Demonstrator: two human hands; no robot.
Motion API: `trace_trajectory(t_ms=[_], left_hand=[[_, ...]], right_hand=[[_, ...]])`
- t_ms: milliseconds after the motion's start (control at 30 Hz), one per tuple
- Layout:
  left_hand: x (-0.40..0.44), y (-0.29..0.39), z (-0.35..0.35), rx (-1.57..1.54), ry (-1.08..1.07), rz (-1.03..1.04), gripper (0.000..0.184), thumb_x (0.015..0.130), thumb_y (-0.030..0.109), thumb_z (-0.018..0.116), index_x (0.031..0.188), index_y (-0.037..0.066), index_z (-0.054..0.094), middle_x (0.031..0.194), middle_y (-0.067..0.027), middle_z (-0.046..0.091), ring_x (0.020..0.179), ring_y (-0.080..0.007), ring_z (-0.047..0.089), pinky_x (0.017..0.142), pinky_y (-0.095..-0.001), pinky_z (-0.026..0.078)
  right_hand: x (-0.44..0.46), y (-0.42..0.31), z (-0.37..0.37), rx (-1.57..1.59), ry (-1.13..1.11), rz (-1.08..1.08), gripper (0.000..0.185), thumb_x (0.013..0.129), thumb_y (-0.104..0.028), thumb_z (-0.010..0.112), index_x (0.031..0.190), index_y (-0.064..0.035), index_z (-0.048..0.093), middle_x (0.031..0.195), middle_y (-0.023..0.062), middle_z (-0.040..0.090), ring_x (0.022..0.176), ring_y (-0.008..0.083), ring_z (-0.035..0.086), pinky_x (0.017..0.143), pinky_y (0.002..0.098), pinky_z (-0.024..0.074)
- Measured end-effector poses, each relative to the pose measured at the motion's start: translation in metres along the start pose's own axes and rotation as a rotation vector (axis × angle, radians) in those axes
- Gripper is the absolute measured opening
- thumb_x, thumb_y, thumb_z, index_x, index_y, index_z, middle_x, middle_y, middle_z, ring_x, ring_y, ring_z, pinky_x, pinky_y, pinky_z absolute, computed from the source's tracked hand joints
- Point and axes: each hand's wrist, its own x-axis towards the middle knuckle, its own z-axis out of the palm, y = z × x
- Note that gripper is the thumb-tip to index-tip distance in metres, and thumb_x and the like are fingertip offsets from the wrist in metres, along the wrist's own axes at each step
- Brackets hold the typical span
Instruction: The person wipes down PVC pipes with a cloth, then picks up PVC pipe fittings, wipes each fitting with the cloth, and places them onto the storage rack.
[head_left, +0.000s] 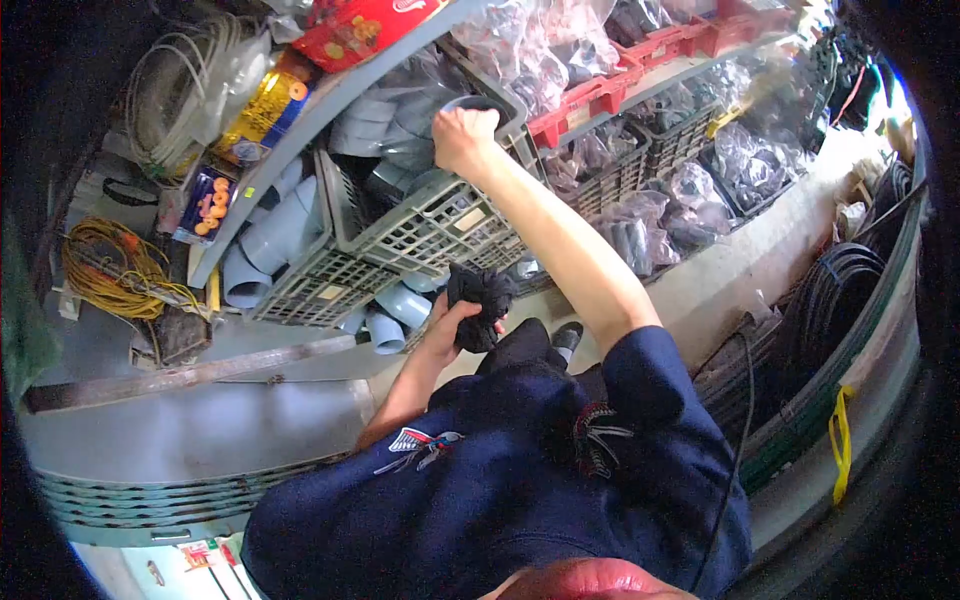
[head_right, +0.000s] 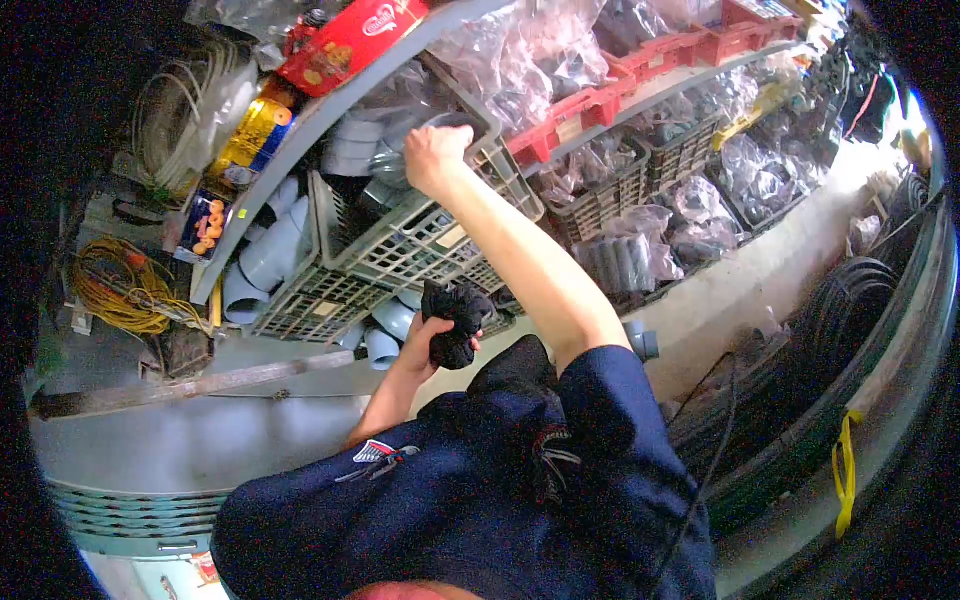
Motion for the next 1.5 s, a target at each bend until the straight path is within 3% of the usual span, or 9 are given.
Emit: trace_trajectory(t_ms=[433,633,800,933,1067,1167,1300,1333,1500], left_hand=[[-0.051,0.083,-0.031,0.024,0.148,0.395,0.059,0.086,0.025,0.061,0.135,-0.007,0.055,0.106,-0.0219,0.071,0.087,-0.0339,0.073,0.078,-0.0459,0.062],[-0.028,0.133,-0.025,-0.432,-0.084,0.394,0.077,0.098,0.061,0.058,0.151,0.007,0.050,0.137,-0.0161,0.064,0.126,-0.0355,0.062,0.097,-0.0626,0.055],[0.045,0.140,0.052,-0.584,-0.687,0.237,0.111,0.083,0.091,0.053,0.157,0.009,0.044,0.154,-0.0134,0.054,0.142,-0.0378,0.052,0.112,-0.0728,0.043],[0.078,0.131,0.113,-0.383,-0.158,0.320,0.104,0.087,0.086,0.057,0.161,0.016,0.041,0.163,-0.0124,0.046,0.145,-0.0352,0.050,0.121,-0.0582,0.041],[0.115,0.106,0.137,-0.198,-0.353,0.325,0.103,0.088,0.085,0.057,0.162,0.015,0.040,0.162,-0.0127,0.046,0.145,-0.0349,0.050,0.120,-0.0574,0.042],[0.153,0.074,0.145,0.047,-0.405,0.385,0.109,0.086,0.090,0.053,0.163,0.014,0.037,0.162,-0.0132,0.047,0.144,-0.0364,0.050,0.118,-0.0569,0.043],[0.195,0.035,0.188,0.242,-0.833,0.259,0.119,0.083,0.095,0.048,0.165,0.010,0.032,0.165,-0.0125,0.043,0.147,-0.0366,0.047,0.120,-0.0568,0.038],[0.201,0.032,0.205,0.130,-0.876,-0.003,0.121,0.069,0.078,0.082,0.158,0.005,0.042,0.156,-0.0112,0.051,0.140,-0.0263,0.053,0.116,-0.0442,0.044],[0.259,-0.014,0.252,0.466,-0.807,-0.124,0.062,0.089,0.039,0.083,0.134,0.001,0.064,0.122,-0.0097,0.071,0.112,-0.0200,0.069,0.097,-0.0366,0.055]], right_hand=[[-0.016,-0.007,-0.087,0.313,0.025,0.039,0.041,0.078,-0.023,0.073,0.116,-0.0116,0.077,0.123,0.0145,0.073,0.127,0.0341,0.065,0.105,0.0668,0.0429],[-0.125,0.029,-0.181,0.488,0.541,-0.419,0.034,0.087,-0.013,0.078,0.115,0.0046,0.069,0.120,0.0211,0.063,0.116,0.0393,0.061,0.101,0.0432,0.0491],[-0.238,0.050,-0.199,0.426,0.553,-0.507,0.018,0.078,-0.010,0.081,0.091,-0.0083,0.069,0.152,0.0180,0.051,0.151,0.0462,0.036,0.124,0.0713,0.0174],[-0.282,0.067,-0.166,0.340,0.590,-0.392,0.016,0.076,-0.009,0.083,0.088,-0.0114,0.072,0.164,0.0173,0.041,0.157,0.0469,0.028,0.125,0.0753,0.0066],[-0.308,0.098,-0.144,0.429,0.732,-0.245,0.039,0.075,-0.017,0.088,0.113,-0.0193,0.078,0.168,0.0180,0.037,0.159,0.0472,0.023,0.126,0.0710,0.0092],[-0.329,0.131,-0.115,1.583,1.109,0.192,0.109,0.091,-0.049,0.080,0.169,-0.0296,0.006,0.172,0.0210,0.020,0.159,0.0384,0.023,0.119,0.0634,0.0387],[-0.368,0.206,-0.030,2.606,0.507,0.419,0.094,0.095,-0.071,0.063,0.160,-0.0069,0.038,0.156,0.0188,0.051,0.139,0.0319,0.055,0.111,0.0483,0.0515],[-0.373,0.216,0.013,2.697,0.499,0.541,0.085,0.096,-0.063,0.067,0.153,-0.0025,0.048,0.147,0.0175,0.060,0.127,0.0301,0.065,0.108,0.0457,0.0546],[-0.408,0.215,0.062,2.582,0.937,0.314,0.089,0.088,-0.057,0.074,0.154,-0.0034,0.046,0.145,0.0212,0.060,0.121,0.0356,0.068,0.103,0.0499,0.0577]])
